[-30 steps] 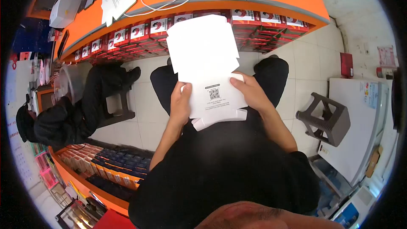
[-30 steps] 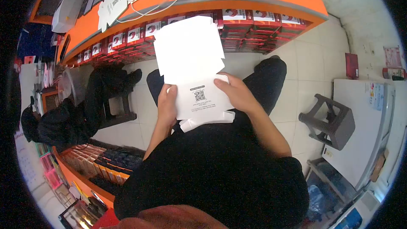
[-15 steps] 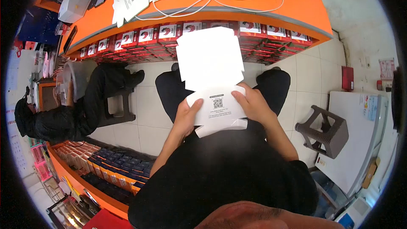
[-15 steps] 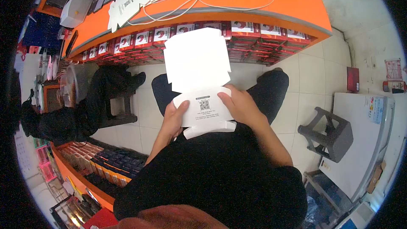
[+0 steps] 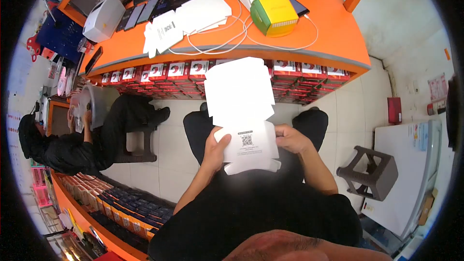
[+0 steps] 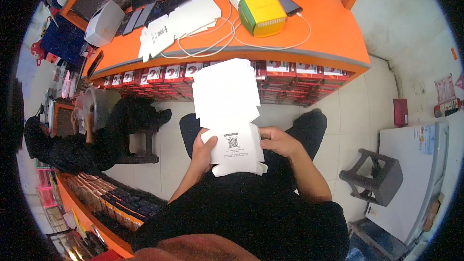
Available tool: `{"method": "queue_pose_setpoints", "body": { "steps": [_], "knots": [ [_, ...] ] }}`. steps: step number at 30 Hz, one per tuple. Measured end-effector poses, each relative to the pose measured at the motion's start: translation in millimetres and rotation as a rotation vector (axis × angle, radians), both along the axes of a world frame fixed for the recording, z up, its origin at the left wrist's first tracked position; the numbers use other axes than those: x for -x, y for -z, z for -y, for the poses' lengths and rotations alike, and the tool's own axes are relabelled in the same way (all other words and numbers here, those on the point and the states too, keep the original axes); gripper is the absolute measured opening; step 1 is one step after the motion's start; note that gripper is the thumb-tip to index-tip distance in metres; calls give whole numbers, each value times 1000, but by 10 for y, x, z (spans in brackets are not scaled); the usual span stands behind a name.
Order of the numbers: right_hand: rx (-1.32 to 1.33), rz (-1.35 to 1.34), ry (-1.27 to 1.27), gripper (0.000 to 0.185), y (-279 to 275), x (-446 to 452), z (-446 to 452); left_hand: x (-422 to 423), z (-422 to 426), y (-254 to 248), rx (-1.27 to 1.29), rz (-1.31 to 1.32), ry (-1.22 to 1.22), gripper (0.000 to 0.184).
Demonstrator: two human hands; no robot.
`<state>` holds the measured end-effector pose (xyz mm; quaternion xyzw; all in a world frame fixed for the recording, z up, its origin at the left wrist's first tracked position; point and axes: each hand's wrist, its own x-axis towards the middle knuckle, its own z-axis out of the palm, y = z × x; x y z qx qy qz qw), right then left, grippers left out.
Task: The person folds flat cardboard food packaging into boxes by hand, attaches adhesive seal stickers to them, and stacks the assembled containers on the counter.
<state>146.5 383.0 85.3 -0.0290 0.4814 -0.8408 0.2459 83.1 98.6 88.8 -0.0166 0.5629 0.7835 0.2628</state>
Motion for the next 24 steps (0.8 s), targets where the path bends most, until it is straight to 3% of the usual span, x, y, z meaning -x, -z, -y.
{"method": "queue_pose_setpoints", "body": {
  "steps": [5,8,12,15,18,22,24],
  "knots": [
    [-164,-79,-77,64,-328,222,146,141,21,-177,169,-111,31,35],
    [-258,-115,-112,58,-374,285,227,235,15,-297,201,-250,64,37],
    [-155,-63,8,42,-372,348,358,290,-13,-489,352,-445,113,37],
    [-378,-186,159,38,-316,383,423,266,-82,-614,461,-585,124,36],
    [-588,-107,260,37,-343,447,454,247,-164,-692,472,-636,133,36],
    [-242,-27,268,46,-494,428,397,381,-150,-557,382,-510,64,34],
    [-292,-134,226,50,-626,406,432,415,-122,-516,399,-440,62,35]
  ]
}}
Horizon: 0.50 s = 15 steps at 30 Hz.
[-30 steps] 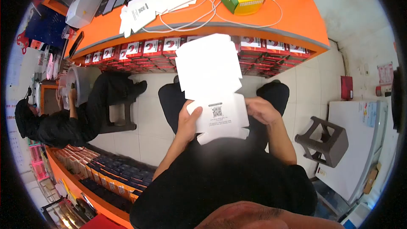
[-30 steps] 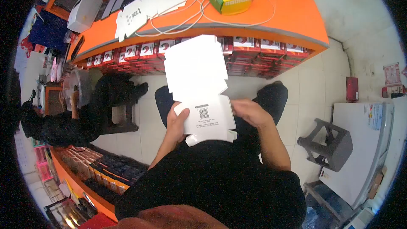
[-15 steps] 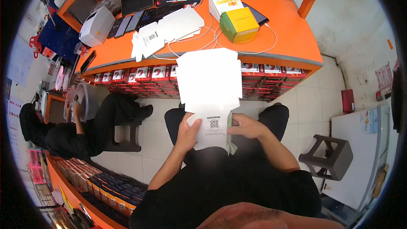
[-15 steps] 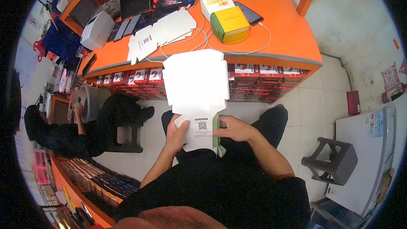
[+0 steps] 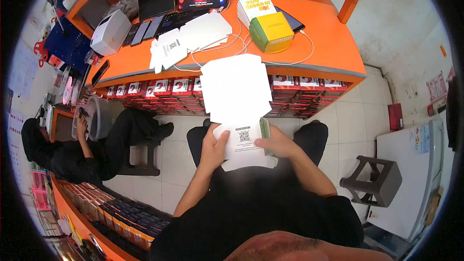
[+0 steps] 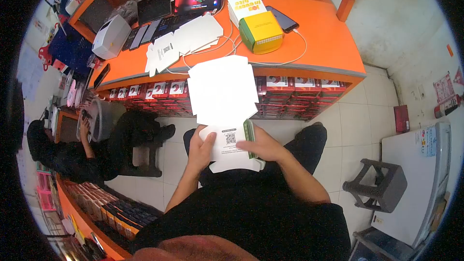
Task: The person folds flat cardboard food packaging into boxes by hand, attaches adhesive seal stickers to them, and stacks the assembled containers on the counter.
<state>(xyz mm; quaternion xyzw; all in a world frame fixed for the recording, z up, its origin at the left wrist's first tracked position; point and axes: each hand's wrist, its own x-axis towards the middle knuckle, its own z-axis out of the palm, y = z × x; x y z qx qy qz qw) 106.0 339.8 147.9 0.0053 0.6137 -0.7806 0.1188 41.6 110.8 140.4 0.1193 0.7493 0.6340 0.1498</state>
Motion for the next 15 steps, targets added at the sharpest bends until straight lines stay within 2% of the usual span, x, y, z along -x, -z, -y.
{"method": "queue_pose_setpoints", "body": {
  "steps": [2,5,8,11,15],
  "knots": [
    [-123,-92,-44,50,-170,-6,40,1,22,21,46,30,-11,36],
    [-78,-100,38,57,58,18,25,-40,34,116,-69,1,-11,40],
    [55,44,80,63,6,12,12,-16,125,250,-201,293,-60,44],
    [11,-54,44,60,58,26,38,-49,190,250,-200,382,18,48],
    [-518,-63,-10,63,-186,-15,127,-54,205,199,-133,222,3,42]
  ]
}}
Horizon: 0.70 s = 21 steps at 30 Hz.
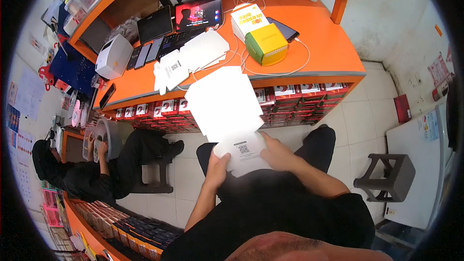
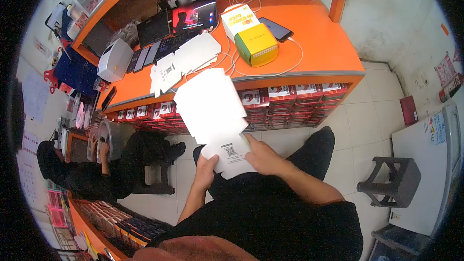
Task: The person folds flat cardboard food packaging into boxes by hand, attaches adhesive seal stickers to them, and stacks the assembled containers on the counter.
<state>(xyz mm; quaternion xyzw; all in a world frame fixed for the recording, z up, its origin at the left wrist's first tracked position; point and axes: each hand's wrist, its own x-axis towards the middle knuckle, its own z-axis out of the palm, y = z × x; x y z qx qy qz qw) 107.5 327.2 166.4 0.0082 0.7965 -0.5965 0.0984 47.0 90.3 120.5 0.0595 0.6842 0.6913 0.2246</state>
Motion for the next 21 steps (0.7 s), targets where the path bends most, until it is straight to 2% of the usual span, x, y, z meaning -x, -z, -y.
{"method": "queue_pose_setpoints", "body": {
  "steps": [2,4,5,6,8,9,10,14,15,16,17,18,19,21],
  "knots": [
    [-239,40,-80,65,-193,-18,117,13,-35,-13,75,-168,-49,39],
    [-328,-230,-115,68,-204,-39,214,67,-68,19,182,-401,-92,36],
    [-370,-364,-131,69,-222,-51,269,83,-80,56,193,-398,-119,36],
    [-452,-362,-147,69,-257,-78,333,91,-95,103,205,-396,-145,37],
    [-426,-444,-137,70,-213,-114,492,74,-261,44,166,-434,-235,37],
    [-413,-484,-134,71,-195,-136,562,65,-302,39,320,-622,-217,34],
    [-415,-597,-106,71,-239,-161,596,68,-332,16,240,-629,-242,33],
    [-431,-392,42,63,-228,-60,596,247,-294,-178,230,-348,-286,38],
    [-417,-315,69,63,-145,-21,502,285,-246,-149,117,-281,-237,48],
    [-404,-240,98,63,-109,30,398,311,-180,-81,-195,-76,-217,52],
    [-313,-60,169,59,-165,99,283,312,-124,-94,-506,129,-187,57],
    [-110,-207,227,56,-16,157,170,277,-22,-139,-632,221,-65,61],
    [97,-350,284,54,140,203,77,222,-19,-201,-627,261,-26,61],
    [312,-214,292,53,118,179,-23,122,-43,-285,-610,347,51,60]
  ]
}}
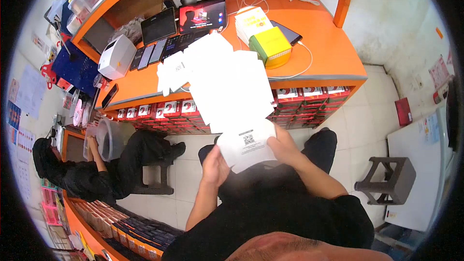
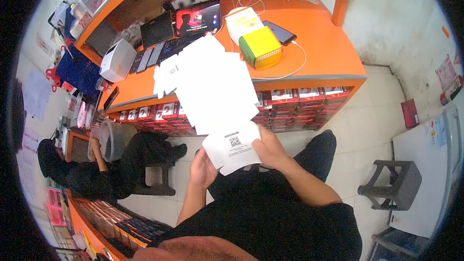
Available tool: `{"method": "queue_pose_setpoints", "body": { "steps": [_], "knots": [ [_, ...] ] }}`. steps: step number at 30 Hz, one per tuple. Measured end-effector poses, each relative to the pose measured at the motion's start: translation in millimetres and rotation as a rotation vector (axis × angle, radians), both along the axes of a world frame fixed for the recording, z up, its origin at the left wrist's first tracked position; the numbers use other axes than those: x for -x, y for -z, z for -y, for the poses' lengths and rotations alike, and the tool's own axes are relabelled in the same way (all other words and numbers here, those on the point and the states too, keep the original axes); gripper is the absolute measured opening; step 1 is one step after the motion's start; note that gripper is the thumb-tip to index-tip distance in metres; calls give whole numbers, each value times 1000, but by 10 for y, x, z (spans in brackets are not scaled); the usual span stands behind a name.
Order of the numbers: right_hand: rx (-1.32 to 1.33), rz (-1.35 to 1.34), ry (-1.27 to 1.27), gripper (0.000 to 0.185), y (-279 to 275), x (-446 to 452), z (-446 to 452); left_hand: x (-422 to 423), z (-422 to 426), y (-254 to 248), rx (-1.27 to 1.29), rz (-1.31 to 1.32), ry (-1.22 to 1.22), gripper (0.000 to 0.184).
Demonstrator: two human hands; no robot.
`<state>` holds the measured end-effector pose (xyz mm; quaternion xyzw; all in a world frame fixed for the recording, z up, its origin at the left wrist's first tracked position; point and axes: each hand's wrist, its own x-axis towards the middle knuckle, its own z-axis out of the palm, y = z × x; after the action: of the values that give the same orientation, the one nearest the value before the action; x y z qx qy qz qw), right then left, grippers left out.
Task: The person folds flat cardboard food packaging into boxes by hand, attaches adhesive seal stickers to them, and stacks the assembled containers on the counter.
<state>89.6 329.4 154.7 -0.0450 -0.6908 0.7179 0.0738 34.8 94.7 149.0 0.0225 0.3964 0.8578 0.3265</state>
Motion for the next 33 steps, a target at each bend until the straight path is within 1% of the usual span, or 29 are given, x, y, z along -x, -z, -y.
{"method": "queue_pose_setpoints", "body": {
  "steps": [1,4,5,8,11,14,17,19,21,23,25,26,28,29,30,32,33],
  "knots": [
    [112,55,-21,53,-10,-22,-21,-32,7,-29,48,-99,42,63],
    [176,148,-78,52,-12,-72,-55,-12,130,136,-156,-80,191,69],
    [135,127,-74,52,20,-72,-71,-9,166,142,-126,-43,197,72],
    [21,80,-67,52,119,-97,-76,50,255,132,11,-75,250,73],
    [-99,56,-93,52,55,-89,-86,85,308,254,47,-64,297,73],
    [-211,67,-150,52,-17,-116,-90,87,351,467,214,-209,378,73],
    [-248,48,-159,53,89,-99,-78,44,390,528,225,-337,332,73],
    [-224,27,-122,54,213,-77,-89,49,460,591,189,-188,279,72],
    [-60,106,-130,55,200,-57,-135,51,475,613,99,-119,194,71],
    [100,141,-138,55,115,-48,-143,40,312,250,-41,-132,73,69],
    [257,133,-136,55,30,-66,-138,86,356,243,-57,-177,89,58],
    [248,150,-163,55,-3,-70,-134,103,386,254,-63,-198,99,52],
    [226,182,-212,55,-49,-67,-138,155,465,448,43,-228,53,49],
    [197,150,-217,55,7,-75,-118,153,487,514,97,-241,32,47],
    [165,117,-222,55,106,-72,-95,147,500,575,65,-234,30,48],
    [94,76,-219,55,113,-57,-77,146,452,569,0,-222,30,49],
    [55,72,-216,55,102,-71,-70,126,434,565,18,-193,14,54]
  ]
}}
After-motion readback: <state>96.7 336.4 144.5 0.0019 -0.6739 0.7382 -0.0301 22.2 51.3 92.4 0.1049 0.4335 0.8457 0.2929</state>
